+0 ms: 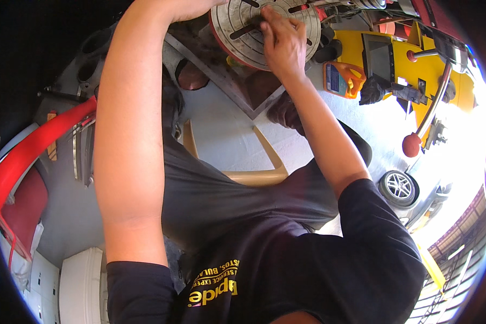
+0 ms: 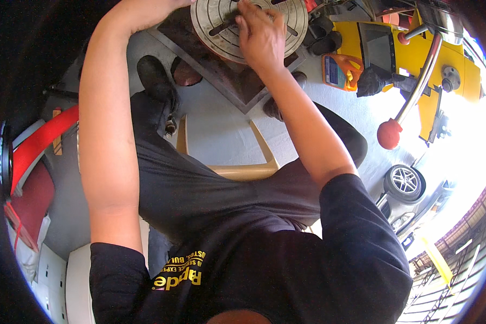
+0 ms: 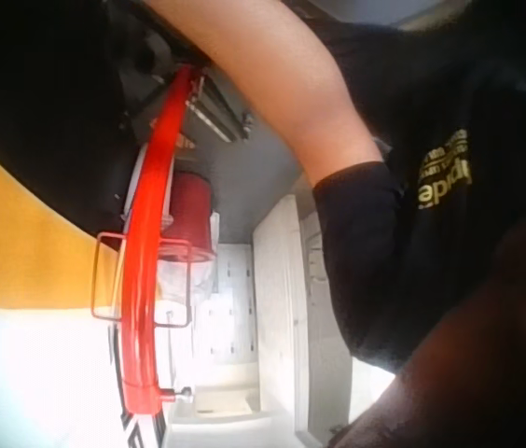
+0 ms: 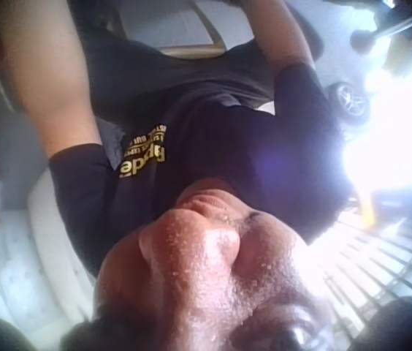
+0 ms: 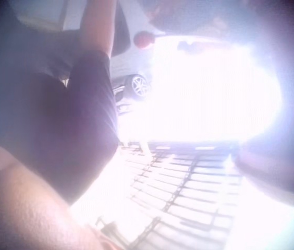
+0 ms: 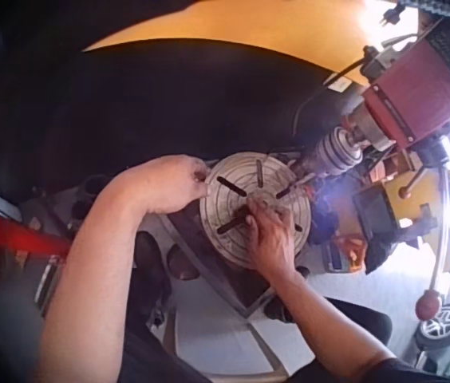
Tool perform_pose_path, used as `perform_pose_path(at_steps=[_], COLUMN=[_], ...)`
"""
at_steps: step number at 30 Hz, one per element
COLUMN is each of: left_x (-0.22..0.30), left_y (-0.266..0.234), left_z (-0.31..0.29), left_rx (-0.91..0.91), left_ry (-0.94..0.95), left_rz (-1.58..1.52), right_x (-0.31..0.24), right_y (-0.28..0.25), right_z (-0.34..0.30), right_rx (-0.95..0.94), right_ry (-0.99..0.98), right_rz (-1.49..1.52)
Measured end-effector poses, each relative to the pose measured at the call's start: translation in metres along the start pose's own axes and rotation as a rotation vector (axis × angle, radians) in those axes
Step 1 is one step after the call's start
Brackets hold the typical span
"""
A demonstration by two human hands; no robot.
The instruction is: The person positions a circular metal disc on a drill press table and lowers the drill bit to create holes at marked points. They repeatedly rotate the disc to align new marks with the drill and continue drilling until the pattern is complete.
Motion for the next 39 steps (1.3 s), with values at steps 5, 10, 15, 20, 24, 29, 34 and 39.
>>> perform_pose_path(at_steps=[5,10,15,20,24,29,34,39], left_x=[0.011,0.016,0.002,0.030,0.013,-0.011,0.014,-0.004], left_y=[0.002,0.004,0.021,0.004,0.005,-0.006,0.006,0.000], left_z=[-0.007,-0.008,0.003,0.000,-0.013,0.002,-0.015,0.008], left_rx=[-0.084,-0.034,-0.030,-0.047,0.007,0.097,-0.075,0.143], left_ry=[0.006,-0.013,0.012,-0.010,-0.068,-0.023,0.046,0.044], left_rz=[0.001,-0.063,0.028,0.039,-0.070,-0.066,-0.211,0.015], right_x=[-0.014,-0.017,-0.026,-0.011,-0.029,-0.018,-0.032,-0.014], right_y=[0.019,0.024,0.025,0.016,0.031,0.015,0.019,0.015], right_z=[-0.006,0.001,0.006,0.002,0.018,0.004,-0.003,0.008], right_rx=[-0.077,-0.098,-0.114,-0.100,-0.119,-0.090,-0.229,-0.169], right_ry=[0.093,0.142,0.131,0.158,0.144,0.109,0.103,0.105], right_rz=[-0.173,-0.236,-0.219,-0.289,-0.303,-0.335,-0.322,-0.361])
Point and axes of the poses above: each hand's wrist, its own z-axis towards the middle knuckle, its own y-axis out of the palm, x = y × z, the point moved 6 cm from there along z, towards the middle knuckle, and after that the axes turned 10 degrees about -x, right-handed, at the moved point
